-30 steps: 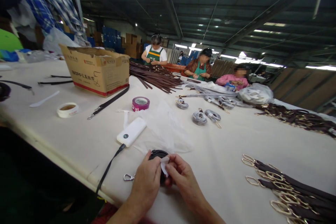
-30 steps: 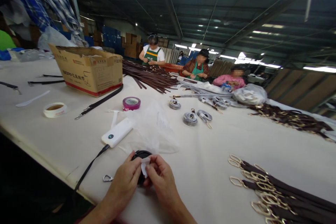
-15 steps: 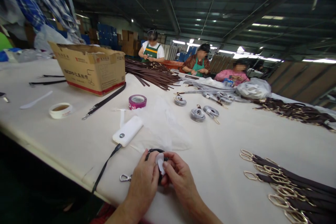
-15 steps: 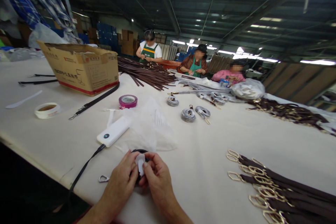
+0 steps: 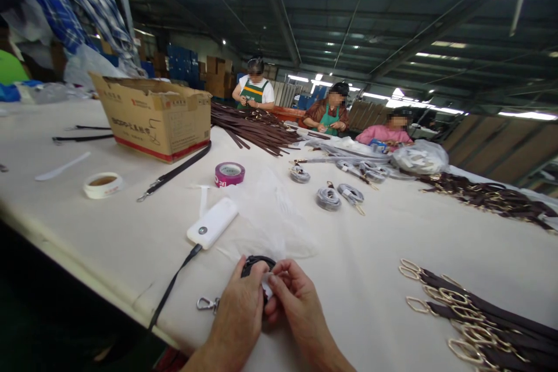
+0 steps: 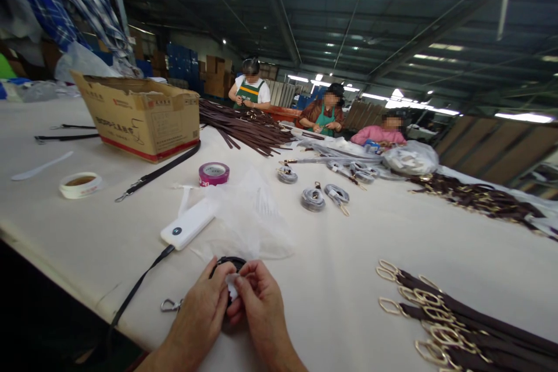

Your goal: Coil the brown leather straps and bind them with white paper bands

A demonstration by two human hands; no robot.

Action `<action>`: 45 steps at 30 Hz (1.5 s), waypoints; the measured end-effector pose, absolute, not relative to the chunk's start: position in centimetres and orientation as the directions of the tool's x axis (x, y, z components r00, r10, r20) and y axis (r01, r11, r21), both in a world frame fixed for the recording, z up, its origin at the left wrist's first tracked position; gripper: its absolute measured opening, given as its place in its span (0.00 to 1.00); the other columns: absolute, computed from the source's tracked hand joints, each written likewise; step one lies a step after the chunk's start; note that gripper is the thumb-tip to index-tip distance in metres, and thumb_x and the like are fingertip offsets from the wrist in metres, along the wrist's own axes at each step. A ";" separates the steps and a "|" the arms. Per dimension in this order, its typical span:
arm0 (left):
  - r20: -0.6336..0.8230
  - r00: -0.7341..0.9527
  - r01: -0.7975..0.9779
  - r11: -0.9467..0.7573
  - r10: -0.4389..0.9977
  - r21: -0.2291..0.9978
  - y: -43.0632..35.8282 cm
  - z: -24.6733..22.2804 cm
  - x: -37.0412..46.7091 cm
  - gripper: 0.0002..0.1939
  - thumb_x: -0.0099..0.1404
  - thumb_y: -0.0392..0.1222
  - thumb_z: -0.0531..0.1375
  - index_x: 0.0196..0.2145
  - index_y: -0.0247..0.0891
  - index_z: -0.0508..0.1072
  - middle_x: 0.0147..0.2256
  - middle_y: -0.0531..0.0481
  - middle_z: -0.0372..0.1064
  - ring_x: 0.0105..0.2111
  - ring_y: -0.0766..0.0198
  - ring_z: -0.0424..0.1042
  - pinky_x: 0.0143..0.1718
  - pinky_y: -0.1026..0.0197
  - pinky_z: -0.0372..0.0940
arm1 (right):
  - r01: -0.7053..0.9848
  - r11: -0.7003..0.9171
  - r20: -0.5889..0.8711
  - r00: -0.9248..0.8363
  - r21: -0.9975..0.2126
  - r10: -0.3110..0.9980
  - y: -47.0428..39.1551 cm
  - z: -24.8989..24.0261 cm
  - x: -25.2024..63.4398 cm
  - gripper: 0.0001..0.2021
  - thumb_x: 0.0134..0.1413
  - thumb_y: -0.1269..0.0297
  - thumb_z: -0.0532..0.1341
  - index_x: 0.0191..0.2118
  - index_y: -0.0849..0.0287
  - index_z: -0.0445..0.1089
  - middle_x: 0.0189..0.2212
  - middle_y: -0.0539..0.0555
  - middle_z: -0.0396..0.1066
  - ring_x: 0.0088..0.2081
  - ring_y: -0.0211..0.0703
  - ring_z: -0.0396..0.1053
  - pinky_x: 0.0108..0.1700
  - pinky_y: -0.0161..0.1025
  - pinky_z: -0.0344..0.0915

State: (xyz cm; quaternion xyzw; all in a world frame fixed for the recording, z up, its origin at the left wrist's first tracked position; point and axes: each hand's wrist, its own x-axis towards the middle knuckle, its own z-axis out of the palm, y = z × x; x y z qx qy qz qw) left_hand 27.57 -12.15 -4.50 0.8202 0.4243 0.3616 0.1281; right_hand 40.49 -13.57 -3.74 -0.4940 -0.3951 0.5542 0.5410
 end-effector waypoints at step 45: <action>0.395 0.470 0.388 -0.587 0.789 0.710 -11.8 -4.2 27.2 0.11 0.61 0.28 0.44 0.30 0.41 0.61 0.25 0.55 0.64 0.29 0.64 0.70 0.65 0.48 0.49 | 0.547 0.483 0.551 -0.046 -0.684 0.833 -11.9 -1.5 42.0 0.08 0.63 0.69 0.55 0.30 0.54 0.63 0.22 0.44 0.61 0.23 0.36 0.60 0.25 0.31 0.58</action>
